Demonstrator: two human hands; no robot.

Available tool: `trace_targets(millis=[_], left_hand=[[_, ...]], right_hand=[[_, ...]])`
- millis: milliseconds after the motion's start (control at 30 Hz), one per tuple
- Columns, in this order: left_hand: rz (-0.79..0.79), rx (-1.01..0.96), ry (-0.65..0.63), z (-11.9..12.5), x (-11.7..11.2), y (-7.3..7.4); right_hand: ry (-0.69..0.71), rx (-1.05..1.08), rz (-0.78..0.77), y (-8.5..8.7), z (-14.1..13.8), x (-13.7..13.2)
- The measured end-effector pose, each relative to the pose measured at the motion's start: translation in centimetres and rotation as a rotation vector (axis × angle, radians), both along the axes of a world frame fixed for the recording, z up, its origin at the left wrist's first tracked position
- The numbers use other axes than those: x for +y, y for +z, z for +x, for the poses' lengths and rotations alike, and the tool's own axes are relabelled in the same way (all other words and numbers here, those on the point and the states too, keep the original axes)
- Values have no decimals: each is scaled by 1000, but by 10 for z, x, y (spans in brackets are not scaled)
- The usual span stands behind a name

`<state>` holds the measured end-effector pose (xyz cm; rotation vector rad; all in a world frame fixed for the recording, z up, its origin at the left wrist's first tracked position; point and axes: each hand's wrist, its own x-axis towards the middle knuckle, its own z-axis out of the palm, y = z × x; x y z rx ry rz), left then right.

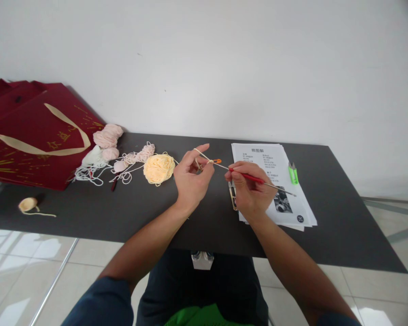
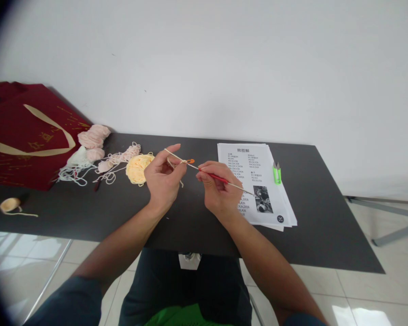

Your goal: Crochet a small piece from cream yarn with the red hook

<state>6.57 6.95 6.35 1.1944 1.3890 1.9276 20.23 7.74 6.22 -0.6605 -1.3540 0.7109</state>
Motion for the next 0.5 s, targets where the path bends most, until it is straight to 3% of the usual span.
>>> trace_targets(millis=[133, 300, 400, 500], left_hand=[[-7, -57, 14, 0, 3, -2], [-12, -148, 16, 0, 7, -5], [-13, -140, 45, -1, 8, -6], [7, -68, 100, -1, 6, -5]], right_hand=[[-62, -176, 176, -4, 3, -2], [-26, -283, 355, -9, 6, 0], [-10, -300, 334, -10, 4, 0], [-20, -178, 141, -5, -2, -3]])
